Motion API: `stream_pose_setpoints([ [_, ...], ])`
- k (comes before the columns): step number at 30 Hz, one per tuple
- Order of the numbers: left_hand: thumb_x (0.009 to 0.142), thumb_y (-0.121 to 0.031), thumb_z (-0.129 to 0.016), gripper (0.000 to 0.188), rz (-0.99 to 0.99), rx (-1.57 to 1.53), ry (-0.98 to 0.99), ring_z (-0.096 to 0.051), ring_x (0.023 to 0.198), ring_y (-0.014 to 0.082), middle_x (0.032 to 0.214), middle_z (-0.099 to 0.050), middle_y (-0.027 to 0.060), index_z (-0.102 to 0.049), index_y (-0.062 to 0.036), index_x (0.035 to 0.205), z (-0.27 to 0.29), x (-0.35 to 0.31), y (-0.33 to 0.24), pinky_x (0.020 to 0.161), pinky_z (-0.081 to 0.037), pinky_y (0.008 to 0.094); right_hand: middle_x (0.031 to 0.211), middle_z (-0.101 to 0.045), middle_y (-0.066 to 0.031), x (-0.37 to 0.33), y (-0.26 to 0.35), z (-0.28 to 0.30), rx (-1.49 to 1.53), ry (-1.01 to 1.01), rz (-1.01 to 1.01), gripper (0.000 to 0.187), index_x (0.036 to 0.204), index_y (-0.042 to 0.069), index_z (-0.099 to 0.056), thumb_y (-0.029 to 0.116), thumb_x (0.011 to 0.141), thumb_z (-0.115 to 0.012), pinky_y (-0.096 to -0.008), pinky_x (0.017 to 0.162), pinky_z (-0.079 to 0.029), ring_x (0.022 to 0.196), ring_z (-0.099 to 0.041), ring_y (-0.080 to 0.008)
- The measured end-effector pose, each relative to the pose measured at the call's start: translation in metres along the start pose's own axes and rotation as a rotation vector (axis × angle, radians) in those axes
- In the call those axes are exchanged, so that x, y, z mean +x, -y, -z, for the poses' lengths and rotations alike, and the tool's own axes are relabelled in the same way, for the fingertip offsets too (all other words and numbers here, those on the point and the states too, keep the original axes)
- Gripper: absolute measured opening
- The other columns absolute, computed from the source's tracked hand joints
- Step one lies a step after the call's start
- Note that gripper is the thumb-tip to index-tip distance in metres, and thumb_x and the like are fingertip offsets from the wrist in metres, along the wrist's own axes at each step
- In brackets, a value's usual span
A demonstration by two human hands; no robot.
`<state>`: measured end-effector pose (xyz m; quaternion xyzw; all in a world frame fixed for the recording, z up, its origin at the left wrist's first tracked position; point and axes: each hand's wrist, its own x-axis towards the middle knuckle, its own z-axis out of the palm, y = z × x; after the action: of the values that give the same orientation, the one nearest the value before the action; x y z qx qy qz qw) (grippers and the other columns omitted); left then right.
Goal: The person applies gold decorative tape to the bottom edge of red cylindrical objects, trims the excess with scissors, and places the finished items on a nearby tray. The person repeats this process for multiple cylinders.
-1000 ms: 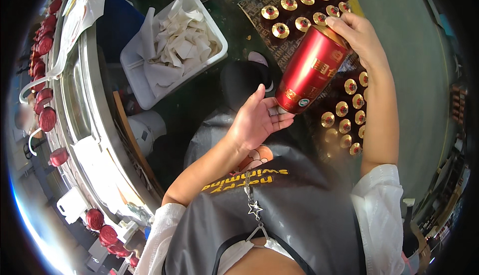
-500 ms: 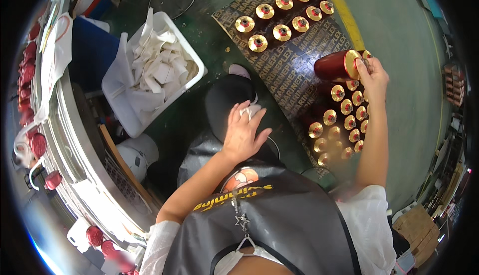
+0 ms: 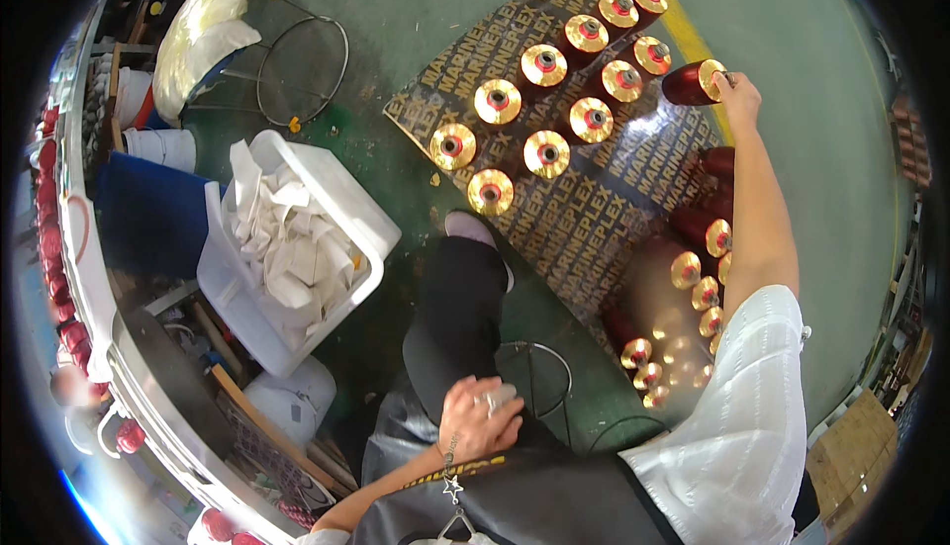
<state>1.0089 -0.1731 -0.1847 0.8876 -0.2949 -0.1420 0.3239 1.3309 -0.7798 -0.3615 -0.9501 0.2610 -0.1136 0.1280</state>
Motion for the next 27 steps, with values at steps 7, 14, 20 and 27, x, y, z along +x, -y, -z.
stream_pose_setpoints([
  [7,0.074,-0.026,-0.082,0.030,-0.139,0.064,-0.059,-0.067,0.111,0.0166,0.098,-0.071,-0.0063,-0.075,-0.0263,0.104,-0.018,0.006,0.008,0.099,-0.049,0.0381,0.100,-0.074,-0.0202,0.070,-0.005,-0.087,-0.141,-0.032,0.063,0.045,0.103,0.007,-0.076,0.049,0.088,-0.071,-0.0464,0.088,-0.054,0.098,-0.071,-0.0385],
  [14,0.074,-0.023,-0.085,0.033,-0.140,0.027,-0.095,-0.068,0.110,0.0176,0.094,-0.070,-0.0071,-0.077,-0.0268,0.105,-0.024,0.007,0.009,0.097,-0.049,0.0378,0.094,-0.074,-0.0059,0.107,-0.015,-0.096,0.061,0.308,-0.285,0.035,0.114,0.007,-0.074,0.035,0.093,-0.073,-0.0296,0.074,-0.055,0.082,-0.070,-0.0128],
  [20,0.070,-0.025,-0.080,0.032,-0.110,-0.015,-0.004,-0.063,0.119,0.0211,0.101,-0.074,-0.0025,-0.076,-0.0209,0.102,-0.012,0.006,0.004,0.094,-0.050,0.0421,0.109,-0.068,-0.0066,0.066,-0.010,-0.064,0.755,0.185,-0.499,0.028,0.124,-0.002,-0.064,0.009,0.098,-0.069,-0.0262,0.081,-0.057,0.089,-0.066,-0.0136],
  [27,0.069,-0.018,-0.079,0.026,-0.058,-0.025,-0.100,-0.065,0.113,0.0196,0.105,-0.072,-0.0025,-0.074,-0.0195,0.094,-0.009,-0.002,0.006,0.102,-0.047,0.0418,0.096,-0.070,-0.0085,-0.051,0.148,-0.010,1.452,0.450,-0.258,0.018,0.113,-0.003,-0.067,0.010,0.101,-0.066,-0.0323,0.084,-0.063,0.079,-0.068,-0.0138],
])
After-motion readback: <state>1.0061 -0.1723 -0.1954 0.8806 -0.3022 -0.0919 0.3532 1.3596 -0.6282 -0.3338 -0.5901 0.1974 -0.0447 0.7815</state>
